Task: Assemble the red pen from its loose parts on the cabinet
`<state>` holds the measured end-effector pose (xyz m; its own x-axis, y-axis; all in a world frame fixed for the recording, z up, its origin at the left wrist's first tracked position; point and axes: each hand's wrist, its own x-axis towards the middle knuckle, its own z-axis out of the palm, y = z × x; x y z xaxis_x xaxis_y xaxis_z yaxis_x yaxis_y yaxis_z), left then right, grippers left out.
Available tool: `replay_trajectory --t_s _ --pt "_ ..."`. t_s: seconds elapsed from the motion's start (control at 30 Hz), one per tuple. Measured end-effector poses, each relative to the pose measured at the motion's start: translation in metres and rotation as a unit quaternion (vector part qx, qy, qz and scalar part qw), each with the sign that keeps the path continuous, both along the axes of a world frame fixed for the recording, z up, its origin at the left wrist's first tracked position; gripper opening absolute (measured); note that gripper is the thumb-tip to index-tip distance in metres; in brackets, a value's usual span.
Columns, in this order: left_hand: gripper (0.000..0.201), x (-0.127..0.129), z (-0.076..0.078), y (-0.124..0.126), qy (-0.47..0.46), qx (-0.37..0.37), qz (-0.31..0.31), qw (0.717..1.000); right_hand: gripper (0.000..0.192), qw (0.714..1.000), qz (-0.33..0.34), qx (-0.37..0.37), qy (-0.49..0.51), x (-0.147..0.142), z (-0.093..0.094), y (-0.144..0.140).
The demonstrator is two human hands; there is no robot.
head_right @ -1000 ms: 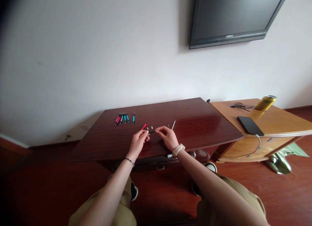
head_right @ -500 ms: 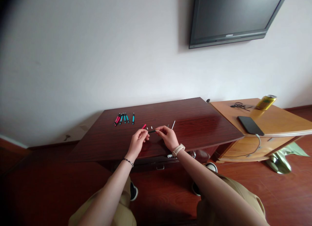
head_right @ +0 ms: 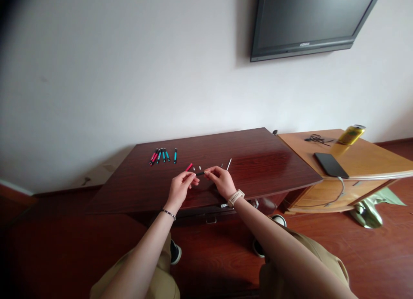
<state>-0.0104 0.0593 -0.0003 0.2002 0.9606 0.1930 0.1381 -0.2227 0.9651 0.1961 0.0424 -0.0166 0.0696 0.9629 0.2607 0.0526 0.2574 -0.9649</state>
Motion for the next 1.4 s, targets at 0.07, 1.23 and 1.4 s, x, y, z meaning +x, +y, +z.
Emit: replay_trajectory --t_s 0.07,1.23,1.4 --pt "0.033 -0.001 0.0 -0.001 -0.005 0.005 -0.003 1.0 0.038 1.0 0.01 -0.005 0.014 0.0 0.001 0.0" --pt "0.016 0.007 -0.008 0.001 0.01 0.09 -0.037 0.995 0.028 0.99 0.136 0.018 0.035 -0.001 0.016 0.002" --pt "0.012 0.008 -0.009 0.001 0.007 0.056 -0.035 0.998 0.018 0.988 -0.008 0.078 -0.131 0.018 0.016 0.018"
